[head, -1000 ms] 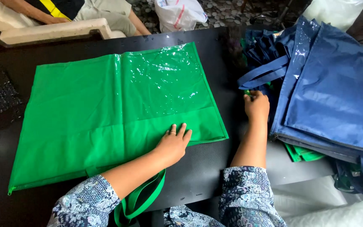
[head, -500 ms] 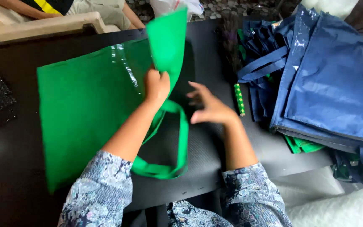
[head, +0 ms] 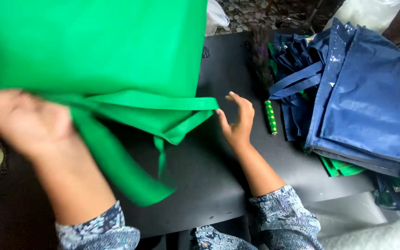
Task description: The person selects a green shopping bag from a stack, spreads it on a black table, and then brushes a white pillow inside a plastic bag using a duster.
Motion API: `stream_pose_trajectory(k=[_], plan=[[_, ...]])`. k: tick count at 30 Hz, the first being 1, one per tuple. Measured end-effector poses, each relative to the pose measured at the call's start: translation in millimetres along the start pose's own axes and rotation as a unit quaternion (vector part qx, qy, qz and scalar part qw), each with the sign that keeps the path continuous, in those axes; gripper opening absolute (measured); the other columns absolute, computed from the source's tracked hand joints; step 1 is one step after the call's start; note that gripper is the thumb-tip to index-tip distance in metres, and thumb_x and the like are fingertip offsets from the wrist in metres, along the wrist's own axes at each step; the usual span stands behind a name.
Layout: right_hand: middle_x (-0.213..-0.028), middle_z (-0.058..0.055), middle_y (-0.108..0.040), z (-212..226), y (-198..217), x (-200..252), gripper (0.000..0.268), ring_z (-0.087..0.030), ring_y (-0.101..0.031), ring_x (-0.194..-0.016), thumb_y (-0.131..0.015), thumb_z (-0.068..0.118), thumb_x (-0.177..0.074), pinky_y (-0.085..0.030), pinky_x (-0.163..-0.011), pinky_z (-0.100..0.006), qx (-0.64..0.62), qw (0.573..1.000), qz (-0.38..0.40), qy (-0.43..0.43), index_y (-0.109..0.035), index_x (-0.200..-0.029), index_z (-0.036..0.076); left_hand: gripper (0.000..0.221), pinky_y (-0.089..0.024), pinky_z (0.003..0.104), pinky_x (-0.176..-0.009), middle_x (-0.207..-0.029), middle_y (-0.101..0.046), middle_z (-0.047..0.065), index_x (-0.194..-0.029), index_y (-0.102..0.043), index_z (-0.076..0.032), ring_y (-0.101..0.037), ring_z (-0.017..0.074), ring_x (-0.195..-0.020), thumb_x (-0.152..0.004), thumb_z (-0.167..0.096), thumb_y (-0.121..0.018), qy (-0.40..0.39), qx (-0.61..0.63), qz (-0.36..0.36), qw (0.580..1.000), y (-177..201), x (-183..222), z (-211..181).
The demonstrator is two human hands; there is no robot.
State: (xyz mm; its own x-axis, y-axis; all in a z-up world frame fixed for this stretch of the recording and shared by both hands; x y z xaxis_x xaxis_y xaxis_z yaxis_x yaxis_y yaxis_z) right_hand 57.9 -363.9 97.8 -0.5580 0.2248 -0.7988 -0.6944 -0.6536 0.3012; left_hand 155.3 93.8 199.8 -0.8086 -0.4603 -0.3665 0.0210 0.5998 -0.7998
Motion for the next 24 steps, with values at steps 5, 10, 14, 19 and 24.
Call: stream_pose_trajectory(k=[5,10,14,19,24], plan=[[-0.145,-0.013,-0.057,3,-22,0,0.065,-0.033,-0.056,-0.132,-0.074,0.040,-0.095,-0.041,-0.113,-0.047,-0.059,0.992,0.111,0.009,-0.050,-0.145,0.005,0.046,-0.041,0.041,-0.127,-0.139,-0.073,0.017,-0.117,-0.072,-0.006,-0.065,0.0303,-0.137,-0.088,-0.012,-0.037,0.128,-0.098,-0.175,0.971,300,-38,6],[-0.164,-0.025,-0.022,-24,-87,42,0.129,-0.039,-0.036,-0.146,-0.090,0.046,-0.074,-0.030,-0.121,-0.048,-0.135,0.938,0.307,-0.088,-0.005,-0.162,0.006,0.043,-0.049,0.038,-0.098,-0.115,-0.074,0.013,-0.118,-0.072,0.000,-0.067,0.0254,-0.100,-0.076,-0.011,-0.081,0.180,-0.773,-0.054,0.605,471,-19,46],[-0.156,-0.043,-0.015,-12,-91,61,0.163,-0.062,-0.020,-0.147,-0.104,0.051,-0.045,-0.015,-0.124,-0.067,-0.028,0.917,0.367,-0.152,-0.004,-0.164,0.006,0.056,-0.054,0.030,-0.096,-0.092,-0.080,0.003,-0.128,-0.073,-0.016,-0.074,0.0156,-0.103,-0.078,-0.031,-0.093,0.148,-0.887,0.024,0.436,466,-6,56],[-0.161,-0.036,-0.012,-37,-96,73,0.157,-0.057,-0.020,-0.149,-0.103,0.048,-0.053,-0.025,-0.119,-0.067,0.132,0.873,0.392,-0.259,0.003,-0.165,0.015,0.068,-0.058,0.058,-0.065,-0.110,-0.063,0.013,-0.138,-0.048,-0.019,-0.075,0.0386,-0.091,-0.079,-0.009,-0.079,0.150,-0.333,-0.391,0.845,510,38,108],[-0.153,-0.027,-0.041,-45,-107,74,0.125,-0.049,-0.036,-0.144,-0.087,0.048,-0.076,-0.031,-0.112,-0.062,0.187,0.866,0.405,-0.226,-0.005,-0.167,0.022,0.070,-0.057,0.061,-0.074,-0.111,-0.062,0.014,-0.139,-0.048,-0.017,-0.075,0.0369,-0.100,-0.078,-0.007,-0.082,0.148,-0.238,-0.393,0.876,441,65,117]])
Point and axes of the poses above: each hand's wrist, its own x-axis away from the middle knuckle, its own y-axis out of the back of the hand, z = x × y, the point moved 9 cm from there along -x, towards the middle knuckle
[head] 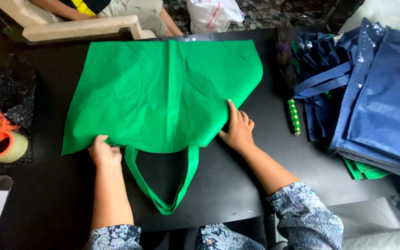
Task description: The person selects a green shopping bag from a stack, spreads it on a black table, and then brushes a white pillow inside a plastic bag using a duster.
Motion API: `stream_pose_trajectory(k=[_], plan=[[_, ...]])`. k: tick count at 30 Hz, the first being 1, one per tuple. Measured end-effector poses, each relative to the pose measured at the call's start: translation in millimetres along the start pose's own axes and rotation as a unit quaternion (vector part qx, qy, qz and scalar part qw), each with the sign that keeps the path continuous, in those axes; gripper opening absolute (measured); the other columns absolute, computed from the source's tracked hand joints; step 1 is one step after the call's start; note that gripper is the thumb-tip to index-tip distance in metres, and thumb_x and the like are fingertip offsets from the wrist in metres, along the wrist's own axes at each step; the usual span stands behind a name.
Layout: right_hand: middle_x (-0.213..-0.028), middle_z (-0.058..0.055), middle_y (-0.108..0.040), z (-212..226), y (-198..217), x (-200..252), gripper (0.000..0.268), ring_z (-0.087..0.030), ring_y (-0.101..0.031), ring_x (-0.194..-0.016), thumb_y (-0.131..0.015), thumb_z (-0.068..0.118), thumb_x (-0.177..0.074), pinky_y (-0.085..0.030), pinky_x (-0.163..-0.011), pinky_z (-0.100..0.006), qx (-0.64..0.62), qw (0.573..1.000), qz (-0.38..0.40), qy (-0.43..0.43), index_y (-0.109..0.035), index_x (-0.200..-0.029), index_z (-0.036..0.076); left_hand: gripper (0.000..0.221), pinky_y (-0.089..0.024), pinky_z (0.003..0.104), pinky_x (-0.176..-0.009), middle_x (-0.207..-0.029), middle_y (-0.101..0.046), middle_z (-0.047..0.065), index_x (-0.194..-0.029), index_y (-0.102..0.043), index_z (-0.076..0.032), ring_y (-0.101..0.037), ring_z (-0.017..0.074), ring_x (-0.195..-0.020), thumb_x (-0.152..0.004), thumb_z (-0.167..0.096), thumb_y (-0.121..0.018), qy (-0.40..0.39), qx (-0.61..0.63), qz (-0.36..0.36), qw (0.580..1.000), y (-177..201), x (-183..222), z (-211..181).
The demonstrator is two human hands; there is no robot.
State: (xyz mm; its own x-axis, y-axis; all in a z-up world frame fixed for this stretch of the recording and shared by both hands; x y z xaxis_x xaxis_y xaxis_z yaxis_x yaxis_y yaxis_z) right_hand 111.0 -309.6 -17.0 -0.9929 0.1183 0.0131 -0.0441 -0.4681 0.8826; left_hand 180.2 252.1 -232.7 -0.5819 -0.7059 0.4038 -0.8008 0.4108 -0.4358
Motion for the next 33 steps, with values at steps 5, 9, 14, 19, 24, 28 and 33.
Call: stream_pose_trajectory(k=[5,9,14,19,24,28,33], plan=[[-0.137,-0.043,-0.051,10,1,-10,0.102,-0.066,-0.047,-0.129,-0.060,0.004,-0.103,-0.033,-0.110,-0.074,-0.463,0.857,-0.068,0.214,0.027,-0.156,0.010,0.068,-0.052,0.063,-0.093,-0.123,-0.054,0.016,-0.140,-0.039,-0.002,-0.065,0.0357,-0.118,-0.084,-0.001,-0.077,-0.006,0.027,0.057,0.998,-35,106,-54],[-0.153,-0.038,-0.036,-6,-6,-18,0.107,-0.058,-0.033,-0.144,-0.062,0.001,-0.103,-0.029,-0.108,-0.078,-0.558,0.806,-0.060,0.186,0.031,-0.154,0.021,0.065,-0.055,0.062,-0.091,-0.120,-0.056,0.016,-0.137,-0.042,-0.001,-0.066,0.0345,-0.115,-0.082,-0.001,-0.076,-0.010,0.033,0.065,0.997,-31,90,-31],[-0.173,-0.017,0.015,5,16,-10,0.095,-0.069,-0.012,-0.147,-0.059,0.006,-0.108,-0.023,-0.096,-0.092,-0.734,0.666,-0.024,0.129,0.013,-0.158,0.044,0.047,-0.058,0.060,-0.088,-0.109,-0.059,0.013,-0.124,-0.055,0.000,-0.067,0.0321,-0.105,-0.081,-0.004,-0.074,0.000,0.017,0.109,0.994,-53,132,-36],[-0.175,-0.002,0.011,-17,67,-2,0.095,-0.052,-0.018,-0.156,-0.075,-0.002,-0.098,-0.053,-0.105,-0.066,-0.567,0.752,-0.226,0.249,-0.011,-0.162,0.028,0.055,-0.055,0.060,-0.091,-0.114,-0.056,0.014,-0.127,-0.049,-0.004,-0.064,0.0324,-0.108,-0.081,-0.006,-0.078,-0.026,0.044,0.103,0.993,-57,146,-54],[-0.166,-0.025,-0.019,-27,126,42,0.077,-0.045,-0.011,-0.156,-0.088,0.009,-0.091,-0.018,-0.124,-0.066,-0.258,0.782,-0.459,0.333,-0.034,-0.145,-0.001,0.066,-0.057,0.064,-0.094,-0.118,-0.056,0.014,-0.131,-0.045,-0.012,-0.064,0.0338,-0.111,-0.082,-0.014,-0.089,-0.030,0.111,0.055,0.992,-47,150,-77],[-0.125,-0.014,-0.063,-24,147,41,0.043,-0.041,-0.049,-0.127,-0.080,0.019,-0.086,-0.029,-0.108,-0.056,-0.071,0.849,-0.477,0.217,-0.064,-0.123,0.005,0.063,-0.058,0.054,-0.094,-0.134,-0.061,0.015,-0.137,-0.045,-0.015,-0.067,0.0333,-0.121,-0.083,-0.015,-0.078,-0.144,0.041,-0.051,0.987,-18,130,-122],[-0.125,-0.014,-0.063,-115,63,-27,0.052,-0.042,-0.062,-0.114,-0.073,0.058,-0.080,-0.048,-0.087,-0.060,0.094,0.991,-0.075,-0.062,-0.071,-0.127,0.036,0.044,-0.066,0.051,-0.093,-0.127,-0.076,0.017,-0.126,-0.067,-0.010,-0.078,0.0332,-0.111,-0.083,-0.001,-0.061,-0.188,0.013,-0.054,0.981,7,87,-135]])
Point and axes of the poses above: each hand's wrist, its own x-axis away from the middle knuckle, its own y-axis out of the back of the hand, z = x × y, the point moved 9 cm from there along -x, towards the middle knuckle
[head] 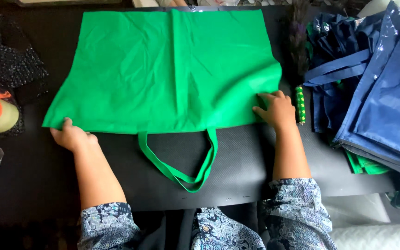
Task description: The person selects a green shopping bag from a stack, spreads it on a black table, and then brushes a white pillow inside a plastic bag using a duster.
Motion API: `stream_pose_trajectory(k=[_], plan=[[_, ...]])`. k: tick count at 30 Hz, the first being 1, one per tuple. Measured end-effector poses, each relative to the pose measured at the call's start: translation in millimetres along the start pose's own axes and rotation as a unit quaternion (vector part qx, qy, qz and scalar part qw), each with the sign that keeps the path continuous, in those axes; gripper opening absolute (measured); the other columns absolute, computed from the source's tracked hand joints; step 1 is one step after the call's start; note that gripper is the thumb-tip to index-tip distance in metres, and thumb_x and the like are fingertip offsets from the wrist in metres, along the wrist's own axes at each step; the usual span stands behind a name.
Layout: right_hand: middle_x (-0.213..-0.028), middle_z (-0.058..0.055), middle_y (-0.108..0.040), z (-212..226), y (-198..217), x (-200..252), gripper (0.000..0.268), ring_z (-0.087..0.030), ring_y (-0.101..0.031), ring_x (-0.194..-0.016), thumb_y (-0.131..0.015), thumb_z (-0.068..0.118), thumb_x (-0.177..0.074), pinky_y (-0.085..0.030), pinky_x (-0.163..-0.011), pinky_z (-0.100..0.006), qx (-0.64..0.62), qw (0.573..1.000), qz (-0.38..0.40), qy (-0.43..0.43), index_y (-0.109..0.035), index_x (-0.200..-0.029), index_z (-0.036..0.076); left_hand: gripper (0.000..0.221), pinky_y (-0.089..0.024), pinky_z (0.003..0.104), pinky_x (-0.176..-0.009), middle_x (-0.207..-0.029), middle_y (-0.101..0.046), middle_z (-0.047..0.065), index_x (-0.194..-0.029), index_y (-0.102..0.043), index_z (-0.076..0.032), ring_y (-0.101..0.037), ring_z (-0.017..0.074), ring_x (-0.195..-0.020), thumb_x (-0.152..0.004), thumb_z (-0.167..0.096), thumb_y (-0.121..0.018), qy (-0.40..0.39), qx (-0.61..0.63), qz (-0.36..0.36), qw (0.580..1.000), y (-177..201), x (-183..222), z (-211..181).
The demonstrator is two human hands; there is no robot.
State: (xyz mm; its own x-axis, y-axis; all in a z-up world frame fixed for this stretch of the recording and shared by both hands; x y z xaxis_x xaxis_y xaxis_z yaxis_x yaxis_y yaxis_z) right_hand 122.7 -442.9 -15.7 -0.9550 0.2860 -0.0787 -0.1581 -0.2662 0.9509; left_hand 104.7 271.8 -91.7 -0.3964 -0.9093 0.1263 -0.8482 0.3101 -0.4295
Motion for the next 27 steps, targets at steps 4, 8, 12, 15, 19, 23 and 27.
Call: stream_pose_trajectory(k=[4,8,12,15,19,23,27], plan=[[-0.108,-0.012,-0.071,-29,-26,-7,0.052,-0.032,-0.070,-0.096,-0.087,0.035,-0.071,-0.052,-0.084,-0.043,-0.022,0.994,0.099,0.036,-0.078,-0.121,0.021,0.038,-0.067,0.054,-0.091,-0.123,-0.080,0.017,-0.121,-0.074,-0.013,-0.081,0.0350,-0.107,-0.085,-0.002,-0.065,0.004,0.021,-0.006,1.000,16,-24,0],[-0.095,-0.002,-0.081,-67,-17,-5,0.045,-0.016,-0.076,-0.092,-0.068,0.002,-0.068,-0.056,-0.084,-0.032,-0.076,0.988,0.136,0.008,-0.084,-0.105,0.022,0.034,-0.066,0.050,-0.092,-0.121,-0.081,0.015,-0.116,-0.077,-0.013,-0.081,0.0312,-0.105,-0.085,-0.006,-0.068,-0.031,0.005,-0.003,0.999,33,-23,-25],[-0.089,-0.005,-0.077,-113,35,-9,0.035,-0.021,-0.071,-0.082,-0.071,0.012,-0.071,-0.049,-0.075,-0.035,-0.115,0.990,-0.061,-0.047,-0.083,-0.102,0.022,0.018,-0.058,0.037,-0.088,-0.116,-0.078,0.006,-0.111,-0.069,-0.015,-0.074,0.0191,-0.107,-0.098,-0.022,-0.058,-0.045,-0.040,0.070,0.996,39,-2,-55],[-0.098,-0.004,-0.075,-157,31,-7,0.048,-0.027,-0.070,-0.093,-0.086,0.046,-0.079,-0.050,-0.078,-0.043,-0.103,0.976,-0.069,-0.177,-0.073,-0.116,0.017,0.042,-0.050,0.030,-0.076,-0.120,-0.077,-0.002,-0.143,-0.062,-0.017,-0.067,0.0083,-0.098,-0.102,-0.015,-0.059,-0.132,-0.187,0.083,0.970,61,-19,-60],[-0.108,-0.013,-0.074,-133,0,-11,0.065,-0.032,-0.068,-0.098,-0.087,0.050,-0.076,-0.047,-0.077,-0.044,-0.096,0.984,0.069,-0.132,-0.071,-0.123,0.008,0.030,-0.061,0.033,-0.078,-0.112,-0.078,0.014,-0.123,-0.071,0.000,-0.074,0.0170,-0.097,-0.093,-0.004,-0.072,-0.261,-0.182,0.122,0.940,64,-37,-63],[-0.097,-0.019,-0.071,-102,-10,-19,0.045,-0.027,-0.070,-0.071,-0.068,0.024,-0.092,-0.057,-0.058,-0.040,-0.252,0.960,0.049,-0.111,-0.055,-0.129,0.002,0.038,-0.056,0.042,-0.078,-0.114,-0.054,0.026,-0.128,-0.062,0.004,-0.066,0.0355,-0.091,-0.092,0.009,-0.073,-0.450,-0.243,0.102,0.853,39,21,-110],[-0.070,-0.009,-0.047,-70,-16,-27,0.026,-0.018,-0.048,-0.052,-0.057,0.009,-0.100,-0.035,-0.044,-0.033,-0.447,0.894,0.019,-0.034,-0.038,-0.116,0.003,0.056,-0.039,0.063,-0.095,-0.125,-0.049,0.030,-0.132,-0.053,0.006,-0.050,0.0539,-0.116,-0.080,0.005,-0.073,-0.535,-0.361,0.083,0.759,-18,136,-172]])
Point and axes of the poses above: each hand's wrist, its own x-axis away from the middle knuckle, its own y-axis out of the back of the hand, z = x × y, the point moved 9 cm from there along -x, towards the middle knuckle
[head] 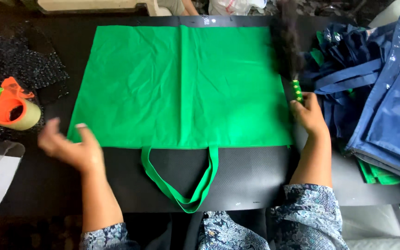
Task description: The person selects a green shopping bag from a stack, spreads it on a black table, and then brushes a white pillow inside a plastic bag using a duster.
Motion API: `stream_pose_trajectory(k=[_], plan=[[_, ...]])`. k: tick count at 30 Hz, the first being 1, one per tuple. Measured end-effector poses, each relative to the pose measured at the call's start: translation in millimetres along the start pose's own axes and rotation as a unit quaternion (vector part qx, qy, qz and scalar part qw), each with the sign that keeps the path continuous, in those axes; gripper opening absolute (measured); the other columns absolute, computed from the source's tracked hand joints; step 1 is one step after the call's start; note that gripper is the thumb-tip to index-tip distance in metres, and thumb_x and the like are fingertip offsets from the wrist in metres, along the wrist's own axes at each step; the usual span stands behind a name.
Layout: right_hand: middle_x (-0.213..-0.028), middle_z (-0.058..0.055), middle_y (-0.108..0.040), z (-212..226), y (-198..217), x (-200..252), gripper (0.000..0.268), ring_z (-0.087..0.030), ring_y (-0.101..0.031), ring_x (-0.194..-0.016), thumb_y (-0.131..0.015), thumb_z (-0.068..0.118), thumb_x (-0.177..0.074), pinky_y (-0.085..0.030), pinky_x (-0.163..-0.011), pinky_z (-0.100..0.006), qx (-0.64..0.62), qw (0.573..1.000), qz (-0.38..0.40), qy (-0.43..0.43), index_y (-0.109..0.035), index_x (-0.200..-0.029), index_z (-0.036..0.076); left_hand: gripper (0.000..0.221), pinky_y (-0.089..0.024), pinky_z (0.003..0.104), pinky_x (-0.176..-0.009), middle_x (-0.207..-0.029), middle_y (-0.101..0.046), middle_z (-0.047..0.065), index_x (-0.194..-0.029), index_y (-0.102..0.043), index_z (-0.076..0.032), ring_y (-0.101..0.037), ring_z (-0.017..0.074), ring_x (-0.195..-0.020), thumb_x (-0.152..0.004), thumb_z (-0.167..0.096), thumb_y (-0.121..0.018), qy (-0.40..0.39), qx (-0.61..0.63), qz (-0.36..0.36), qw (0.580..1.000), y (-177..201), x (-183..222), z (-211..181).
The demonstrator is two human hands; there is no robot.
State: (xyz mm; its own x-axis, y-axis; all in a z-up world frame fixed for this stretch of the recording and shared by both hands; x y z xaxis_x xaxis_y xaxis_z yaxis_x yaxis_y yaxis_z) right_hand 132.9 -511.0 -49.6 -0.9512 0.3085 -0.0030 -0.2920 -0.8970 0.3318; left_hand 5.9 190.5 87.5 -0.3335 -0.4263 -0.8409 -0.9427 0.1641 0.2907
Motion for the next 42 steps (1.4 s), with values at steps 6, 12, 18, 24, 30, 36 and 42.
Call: stream_pose_trajectory(k=[6,12,18,24,30,36,42], plan=[[-0.105,-0.019,-0.063,52,-84,16,0.050,-0.027,-0.061,-0.095,-0.075,-0.005,-0.091,-0.051,-0.082,-0.039,-0.038,0.972,0.143,0.183,-0.052,-0.136,-0.002,0.047,-0.047,0.055,-0.103,-0.126,-0.065,0.018,-0.119,-0.070,-0.013,-0.060,0.0403,-0.124,-0.075,-0.023,-0.083,-0.314,0.196,0.413,0.832,-73,88,-151],[-0.102,-0.007,-0.063,127,-183,64,0.071,-0.021,-0.058,-0.100,-0.075,0.000,-0.087,-0.046,-0.093,-0.036,-0.027,0.916,0.377,0.135,-0.051,-0.152,0.011,0.070,-0.030,0.057,-0.121,-0.160,-0.044,0.016,-0.146,-0.056,-0.016,-0.041,0.0363,-0.148,-0.087,-0.049,-0.073,-0.448,0.221,0.563,0.659,-103,185,-207],[-0.120,-0.010,-0.076,133,-240,30,0.037,-0.019,-0.060,-0.112,-0.075,0.009,-0.092,-0.047,-0.099,-0.037,0.048,0.891,0.440,0.102,-0.073,-0.129,0.011,0.061,-0.015,0.064,-0.123,-0.168,-0.032,0.010,-0.158,-0.040,-0.028,-0.028,0.0329,-0.156,-0.102,-0.050,-0.052,-0.429,0.196,0.607,0.640,-130,217,-214],[-0.116,0.008,-0.075,111,-266,-54,0.035,-0.025,-0.070,-0.110,-0.073,0.033,-0.097,-0.055,-0.094,-0.041,0.275,0.933,0.159,0.167,-0.068,-0.130,0.044,0.047,-0.016,0.066,-0.124,-0.168,-0.035,0.009,-0.155,-0.044,-0.028,-0.032,0.0337,-0.155,-0.109,-0.039,-0.043,-0.392,0.242,0.613,0.642,-139,227,-208],[-0.085,0.001,-0.059,142,-262,-13,0.041,-0.006,-0.052,-0.062,-0.070,0.014,-0.098,-0.041,-0.048,-0.023,-0.007,0.940,0.327,0.096,-0.066,-0.139,0.017,0.041,-0.027,0.062,-0.123,-0.159,-0.051,0.006,-0.143,-0.057,-0.027,-0.046,0.0312,-0.149,-0.105,-0.043,-0.053,-0.370,0.305,0.558,0.677,-151,249,-194],[-0.088,-0.006,-0.078,139,-264,4,0.038,-0.012,-0.062,-0.075,-0.083,0.008,-0.083,-0.044,-0.065,-0.027,0.083,0.880,0.463,0.066,-0.079,-0.120,0.007,0.045,-0.029,0.064,-0.122,-0.157,-0.053,0.001,-0.138,-0.060,-0.030,-0.047,0.0311,-0.148,-0.094,-0.035,-0.066,-0.322,0.338,0.580,0.667,-147,235,-197],[-0.086,-0.003,-0.073,85,-271,-47,0.039,-0.010,-0.063,-0.073,-0.071,0.025,-0.101,-0.046,-0.062,-0.027,0.108,0.937,0.315,0.107,-0.064,-0.139,0.025,0.060,-0.029,0.061,-0.123,-0.155,-0.054,0.004,-0.141,-0.057,-0.025,-0.046,0.0316,-0.149,-0.081,-0.018,-0.055,-0.325,0.313,0.581,0.677,-141,231,-202]])
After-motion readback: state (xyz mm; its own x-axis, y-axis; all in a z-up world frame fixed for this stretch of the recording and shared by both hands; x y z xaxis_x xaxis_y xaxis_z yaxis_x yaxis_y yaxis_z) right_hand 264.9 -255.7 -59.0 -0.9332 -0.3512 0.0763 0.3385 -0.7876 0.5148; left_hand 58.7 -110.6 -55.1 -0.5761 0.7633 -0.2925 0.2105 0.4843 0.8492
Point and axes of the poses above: each hand's wrist, its own x-axis away from the middle knuckle, its own y-axis out of the back of the hand, z = x × y, the point moved 9 cm from there along -x, towards the middle knuckle
